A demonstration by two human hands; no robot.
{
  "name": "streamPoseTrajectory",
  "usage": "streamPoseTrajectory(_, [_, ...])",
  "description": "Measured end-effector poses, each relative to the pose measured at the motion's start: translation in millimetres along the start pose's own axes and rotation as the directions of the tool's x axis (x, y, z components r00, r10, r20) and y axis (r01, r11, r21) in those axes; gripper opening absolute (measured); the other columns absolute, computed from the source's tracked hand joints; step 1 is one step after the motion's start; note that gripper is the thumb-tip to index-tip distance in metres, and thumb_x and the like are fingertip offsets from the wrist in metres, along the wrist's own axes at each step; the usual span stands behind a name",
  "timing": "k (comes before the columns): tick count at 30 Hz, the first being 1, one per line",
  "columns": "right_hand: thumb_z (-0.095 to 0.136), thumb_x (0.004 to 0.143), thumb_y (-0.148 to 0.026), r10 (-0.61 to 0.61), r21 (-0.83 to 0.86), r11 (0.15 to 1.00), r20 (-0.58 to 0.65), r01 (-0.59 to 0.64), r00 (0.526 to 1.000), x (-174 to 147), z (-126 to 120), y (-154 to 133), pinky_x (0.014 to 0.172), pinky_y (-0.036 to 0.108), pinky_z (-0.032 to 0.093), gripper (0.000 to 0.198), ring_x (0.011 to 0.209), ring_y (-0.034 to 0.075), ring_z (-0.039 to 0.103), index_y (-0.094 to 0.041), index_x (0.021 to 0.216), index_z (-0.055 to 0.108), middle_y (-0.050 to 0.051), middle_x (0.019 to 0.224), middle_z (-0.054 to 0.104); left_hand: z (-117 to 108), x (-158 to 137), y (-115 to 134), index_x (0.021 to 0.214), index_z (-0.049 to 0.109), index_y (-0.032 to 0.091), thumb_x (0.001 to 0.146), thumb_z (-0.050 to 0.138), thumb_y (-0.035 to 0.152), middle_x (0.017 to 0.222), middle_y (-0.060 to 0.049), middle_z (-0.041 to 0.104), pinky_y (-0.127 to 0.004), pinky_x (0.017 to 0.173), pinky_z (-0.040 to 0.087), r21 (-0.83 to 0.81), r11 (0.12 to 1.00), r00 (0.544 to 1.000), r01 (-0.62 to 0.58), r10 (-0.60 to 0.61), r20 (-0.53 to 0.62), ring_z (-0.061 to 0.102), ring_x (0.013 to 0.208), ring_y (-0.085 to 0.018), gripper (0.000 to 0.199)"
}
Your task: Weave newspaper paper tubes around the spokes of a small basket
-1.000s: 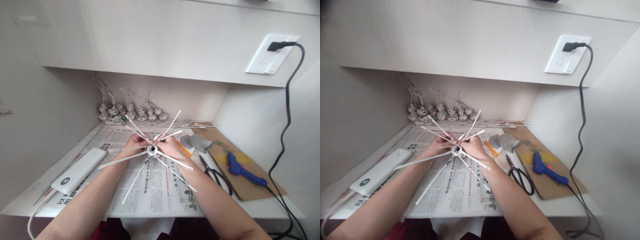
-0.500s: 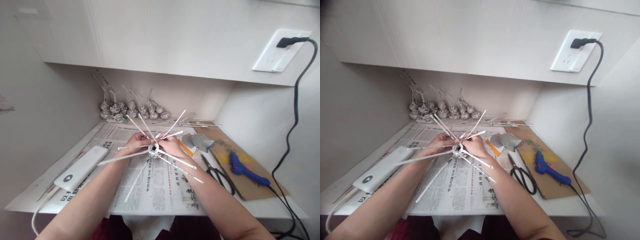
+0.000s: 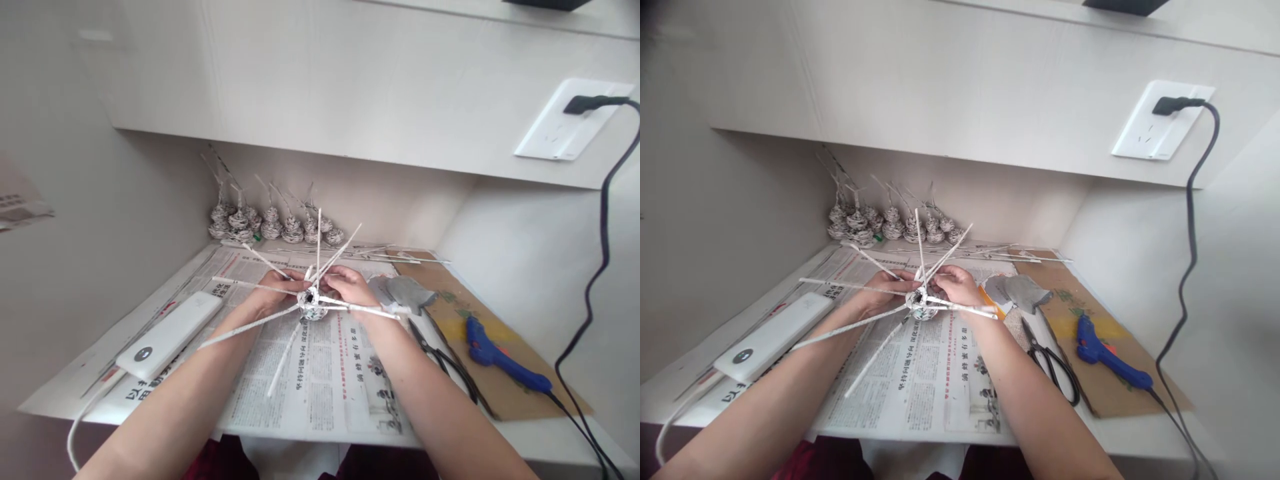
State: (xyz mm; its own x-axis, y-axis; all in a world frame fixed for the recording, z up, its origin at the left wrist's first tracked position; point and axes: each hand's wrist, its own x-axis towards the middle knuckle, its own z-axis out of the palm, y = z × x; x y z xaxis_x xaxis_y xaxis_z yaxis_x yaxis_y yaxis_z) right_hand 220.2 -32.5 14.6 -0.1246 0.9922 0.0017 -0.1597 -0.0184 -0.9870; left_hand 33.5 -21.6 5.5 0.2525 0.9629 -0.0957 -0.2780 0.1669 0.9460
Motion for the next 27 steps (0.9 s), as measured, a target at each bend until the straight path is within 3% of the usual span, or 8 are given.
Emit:
streamPoseTrajectory(4, [0.069, 0.066, -0.022, -0.063, -0.228, 0.97, 0.076, 0.079, 0.995, 3, -12, -3, 0.073, 0.03, 0.05, 0.022, 0.079, 0.018, 0.064, -0.019, 0.088, 0.072, 0.002, 0.077, 0.071, -3, 7, -1, 0.069, 0.067, 0.012, 0.05, 0.084, 0.01, 0.062, -0.004, 0.067, -0.028, 0.059, 0.052, -0.196, 0.98, 0.993, -0.029, 0.006, -0.118, 0.064, 0.058, -0.017, 0.025])
streamPoseTrajectory(7, [0.069, 0.065, -0.019, -0.088, -0.207, 0.968, 0.253, 0.143, 0.963, -1, -7, -1, 0.085, 0.033, 0.048, 0.032, 0.091, 0.021, 0.064, -0.02, 0.097, 0.072, 0.002, 0.089, 0.072, -4, 8, -1, 0.069, 0.066, 0.012, 0.052, 0.083, 0.011, 0.064, -0.004, 0.068, -0.028, 0.06, 0.052, -0.215, 0.975, 0.992, -0.057, 0.031, -0.123, 0.064, 0.059, -0.017, 0.024])
streamPoseTrajectory(8, [0.069, 0.065, -0.02, -0.096, -0.205, 0.967, 0.257, 0.151, 0.962, -3, -3, 1, 0.086, 0.034, 0.048, 0.032, 0.091, 0.021, 0.065, -0.02, 0.097, 0.071, 0.003, 0.09, 0.072, -4, 8, -2, 0.07, 0.066, 0.012, 0.052, 0.084, 0.012, 0.064, -0.004, 0.068, -0.028, 0.06, 0.052, -0.201, 0.978, 0.993, -0.058, 0.036, -0.111, 0.064, 0.059, -0.017, 0.024])
streamPoseTrajectory(11, [0.073, 0.067, -0.034, -0.175, -0.278, 0.945, 0.017, 0.173, 0.984, -7, 12, 12, 0.072, 0.033, 0.05, 0.026, 0.076, 0.021, 0.066, -0.017, 0.087, 0.071, 0.005, 0.078, 0.071, -2, 6, -6, 0.073, 0.067, 0.012, 0.053, 0.085, 0.017, 0.065, -0.004, 0.068, -0.028, 0.06, 0.051, -0.152, 0.987, 0.995, -0.06, 0.047, -0.088, 0.064, 0.059, -0.016, 0.027])
streamPoseTrajectory(14, [0.073, 0.068, -0.042, -0.275, -0.375, 0.903, -0.127, 0.21, 0.953, -7, 21, 25, 0.058, 0.029, 0.048, 0.027, 0.062, 0.019, 0.062, -0.017, 0.078, 0.07, 0.003, 0.066, 0.069, -1, 5, -9, 0.072, 0.066, 0.013, 0.053, 0.086, 0.02, 0.065, -0.003, 0.068, -0.027, 0.06, 0.051, -0.103, 0.993, 0.996, -0.056, 0.049, -0.074, 0.064, 0.06, -0.016, 0.029])
streamPoseTrajectory(21, [0.073, 0.068, -0.039, -0.298, -0.271, 0.935, -0.239, 0.231, 0.924, -4, 28, 38, 0.054, 0.026, 0.044, 0.022, 0.057, 0.016, 0.058, -0.018, 0.071, 0.068, 0.001, 0.061, 0.065, 0, 2, -5, 0.069, 0.067, 0.014, 0.049, 0.087, 0.022, 0.064, -0.002, 0.067, -0.025, 0.056, 0.048, 0.004, 1.0, 0.993, -0.009, 0.009, -0.115, 0.062, 0.058, -0.014, 0.03])
streamPoseTrajectory(27, [0.07, 0.071, -0.036, -0.309, -0.269, 0.932, -0.236, 0.244, 0.921, -6, 32, 41, 0.06, 0.027, 0.045, 0.019, 0.063, 0.016, 0.059, -0.018, 0.077, 0.069, 0.001, 0.068, 0.066, 0, 0, -2, 0.067, 0.065, 0.013, 0.048, 0.088, 0.021, 0.056, 0.001, 0.062, -0.019, 0.045, 0.038, 0.038, 0.999, 0.992, -0.001, 0.006, -0.128, 0.054, 0.048, -0.009, 0.031])
